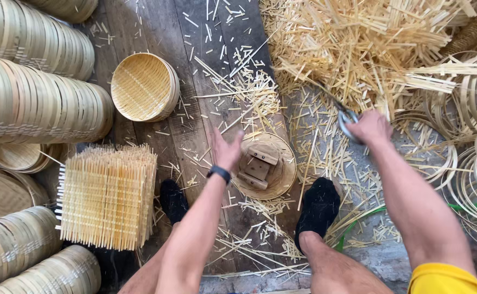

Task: The person constructs a small bamboo basket. They use shears to trim bamboo strips, assemble a wooden mold, weave bamboo strips into a circular frame, and then check the fit of the woven base within the frame.

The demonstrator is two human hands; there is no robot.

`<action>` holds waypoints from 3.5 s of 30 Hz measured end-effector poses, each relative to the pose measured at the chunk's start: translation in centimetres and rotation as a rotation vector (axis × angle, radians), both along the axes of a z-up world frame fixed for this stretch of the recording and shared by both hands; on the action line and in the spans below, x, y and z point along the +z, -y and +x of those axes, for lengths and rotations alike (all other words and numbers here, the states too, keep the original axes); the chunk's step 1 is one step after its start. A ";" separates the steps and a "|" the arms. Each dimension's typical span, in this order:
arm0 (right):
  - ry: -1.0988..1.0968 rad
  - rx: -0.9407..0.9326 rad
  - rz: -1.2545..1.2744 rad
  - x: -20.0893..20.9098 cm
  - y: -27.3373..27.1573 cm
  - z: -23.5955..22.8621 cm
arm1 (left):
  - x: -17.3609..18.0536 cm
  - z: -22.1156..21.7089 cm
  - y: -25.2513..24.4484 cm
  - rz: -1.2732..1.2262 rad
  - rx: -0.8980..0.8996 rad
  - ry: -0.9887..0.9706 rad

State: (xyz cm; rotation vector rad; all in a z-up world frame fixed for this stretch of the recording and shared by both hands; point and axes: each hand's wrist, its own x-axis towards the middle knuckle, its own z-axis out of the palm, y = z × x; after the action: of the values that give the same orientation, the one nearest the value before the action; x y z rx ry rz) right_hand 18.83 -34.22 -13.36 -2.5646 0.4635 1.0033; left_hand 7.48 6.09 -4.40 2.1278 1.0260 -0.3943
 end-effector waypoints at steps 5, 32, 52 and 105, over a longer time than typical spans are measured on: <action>-0.050 -0.165 0.122 -1.9 -0.4 -7.6 | -1.8 6.8 -0.7 0.069 0.039 -0.160; 0.070 -0.160 0.724 3.9 -12.2 -11.1 | -4.6 2.0 2.6 -0.166 -0.277 0.012; 0.282 -0.249 0.585 3.4 -12.5 -13.1 | -6.3 0.2 3.5 -0.213 -0.133 0.248; -0.114 -0.628 0.810 2.9 -10.9 -14.5 | -6.4 -16.4 9.3 -0.744 1.146 0.152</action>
State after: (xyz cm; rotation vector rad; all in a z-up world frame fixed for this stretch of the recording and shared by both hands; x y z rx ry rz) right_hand 4.30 -23.28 -10.47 -1.5108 0.6638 0.8538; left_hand -8.96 -3.21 -10.77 0.7057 1.5015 -0.0099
